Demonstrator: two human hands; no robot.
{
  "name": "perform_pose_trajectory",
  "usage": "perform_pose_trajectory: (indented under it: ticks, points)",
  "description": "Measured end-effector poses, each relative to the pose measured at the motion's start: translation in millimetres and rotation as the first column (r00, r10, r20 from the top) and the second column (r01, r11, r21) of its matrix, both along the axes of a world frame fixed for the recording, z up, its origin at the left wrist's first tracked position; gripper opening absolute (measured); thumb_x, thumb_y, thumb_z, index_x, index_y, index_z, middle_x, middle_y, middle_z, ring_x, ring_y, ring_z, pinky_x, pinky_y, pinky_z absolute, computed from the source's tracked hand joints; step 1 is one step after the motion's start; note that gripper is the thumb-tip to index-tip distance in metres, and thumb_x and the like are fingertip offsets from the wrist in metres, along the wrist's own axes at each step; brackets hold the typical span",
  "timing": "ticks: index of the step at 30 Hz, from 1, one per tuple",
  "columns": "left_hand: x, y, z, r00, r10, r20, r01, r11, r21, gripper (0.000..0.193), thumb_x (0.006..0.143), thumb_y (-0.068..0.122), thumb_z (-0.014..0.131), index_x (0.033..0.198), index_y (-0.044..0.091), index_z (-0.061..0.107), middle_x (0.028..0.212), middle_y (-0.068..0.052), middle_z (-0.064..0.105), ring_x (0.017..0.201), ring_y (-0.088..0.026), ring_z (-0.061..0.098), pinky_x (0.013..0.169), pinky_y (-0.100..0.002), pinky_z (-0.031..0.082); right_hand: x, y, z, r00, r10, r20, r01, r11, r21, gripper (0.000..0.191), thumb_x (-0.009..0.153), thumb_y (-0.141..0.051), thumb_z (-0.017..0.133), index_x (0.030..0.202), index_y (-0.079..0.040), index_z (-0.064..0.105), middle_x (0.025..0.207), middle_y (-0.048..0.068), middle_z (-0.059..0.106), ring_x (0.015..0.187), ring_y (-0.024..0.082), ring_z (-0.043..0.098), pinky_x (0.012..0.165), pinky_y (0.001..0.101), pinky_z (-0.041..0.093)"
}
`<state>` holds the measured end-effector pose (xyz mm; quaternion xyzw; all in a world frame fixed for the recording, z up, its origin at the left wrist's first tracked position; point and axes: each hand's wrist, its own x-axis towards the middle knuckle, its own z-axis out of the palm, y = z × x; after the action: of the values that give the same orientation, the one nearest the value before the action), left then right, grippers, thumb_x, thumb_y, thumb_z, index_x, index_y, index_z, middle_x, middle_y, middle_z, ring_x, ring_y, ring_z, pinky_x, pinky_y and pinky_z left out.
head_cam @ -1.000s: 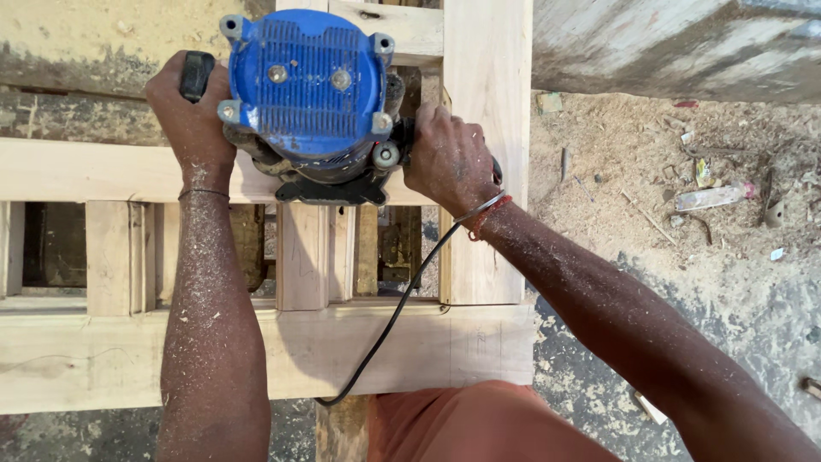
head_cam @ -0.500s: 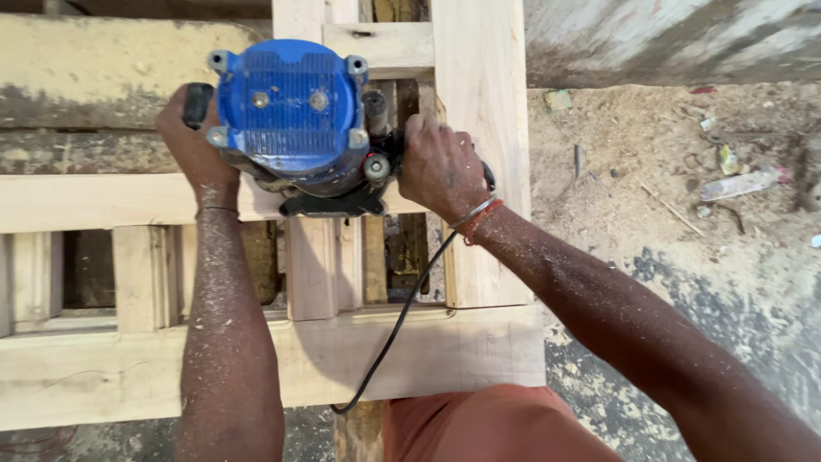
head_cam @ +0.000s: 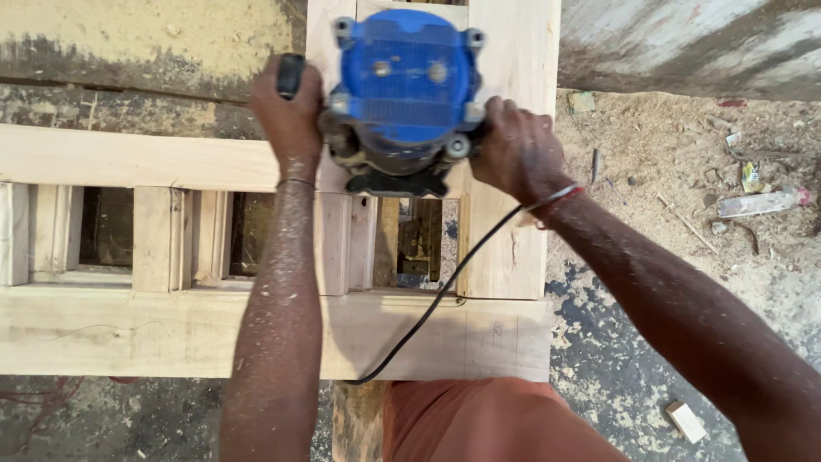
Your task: The person uses a handheld electric router to cut and smooth the edges of a wooden lattice frame laid on the workshop floor. They guide the router along the frame rails with both hands, repositioning it repeatedly to work different sections of the wood.
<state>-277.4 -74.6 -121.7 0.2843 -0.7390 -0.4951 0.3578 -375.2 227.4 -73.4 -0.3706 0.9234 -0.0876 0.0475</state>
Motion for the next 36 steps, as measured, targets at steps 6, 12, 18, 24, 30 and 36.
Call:
perform_pose_trajectory:
  ticks: [6,12,18,24,30,36]
  points:
    - [-30,57,0,0.993,-0.057,-0.100,0.060,0.998,0.032,0.018,0.092,0.019,0.072,0.096,0.001,0.071,0.083,-0.007,0.071,0.068,-0.014,0.072,0.062,-0.031,0.069,-22,54,-8,0.971,0.138,-0.195,-0.111,0.984,0.142,0.008,0.094,-0.013,0.063,0.095,-0.010,0.071,0.061,0.005,0.059,0.038,0.010,0.044,0.033,0.0256,0.042]
    - [-36,90,-4,0.998,-0.053,-0.037,0.055,0.997,0.052,0.025,0.094,0.024,0.069,0.098,0.000,0.071,0.076,-0.009,0.072,0.059,-0.015,0.073,0.054,-0.030,0.065,-37,77,-15,0.995,0.030,-0.097,-0.014,0.987,0.160,0.027,0.105,-0.029,0.066,0.090,-0.007,0.072,0.062,0.005,0.061,0.039,0.011,0.041,0.036,0.0277,0.039]
    - [-45,106,-5,0.999,-0.019,-0.040,0.019,1.000,-0.003,0.031,0.095,0.031,0.067,0.102,0.001,0.071,0.077,-0.010,0.074,0.062,-0.014,0.077,0.055,-0.029,0.068,-48,83,-8,0.939,0.199,-0.280,-0.162,0.975,0.150,0.027,0.094,-0.022,0.076,0.117,-0.008,0.074,0.079,0.008,0.069,0.050,0.015,0.054,0.042,0.0276,0.046]
    - [-42,116,-7,0.999,-0.002,-0.041,0.002,1.000,-0.018,0.036,0.094,0.038,0.069,0.104,0.004,0.069,0.081,-0.009,0.075,0.064,-0.015,0.077,0.058,-0.030,0.067,-50,81,-2,0.924,0.295,-0.242,-0.295,0.955,0.037,0.036,0.098,-0.019,0.078,0.129,-0.007,0.063,0.113,0.013,0.070,0.087,0.018,0.067,0.066,0.0278,0.058]
    - [-41,117,-6,1.000,0.012,-0.027,-0.014,0.998,-0.059,0.033,0.095,0.037,0.069,0.108,0.007,0.068,0.080,-0.008,0.075,0.066,-0.015,0.077,0.061,-0.030,0.066,-42,67,9,0.899,0.292,-0.326,-0.272,0.956,0.109,0.056,0.099,-0.024,0.083,0.146,-0.008,0.059,0.117,0.016,0.069,0.081,0.022,0.064,0.063,0.0353,0.056]
    - [-43,106,-11,0.986,0.037,-0.161,-0.059,0.989,-0.137,0.036,0.090,0.033,0.074,0.116,0.009,0.068,0.088,-0.012,0.077,0.077,-0.022,0.080,0.073,-0.033,0.065,-44,74,21,0.929,0.344,-0.137,-0.346,0.938,0.007,0.049,0.095,-0.013,0.073,0.142,-0.007,0.062,0.116,0.018,0.073,0.073,0.022,0.068,0.064,0.0350,0.058]
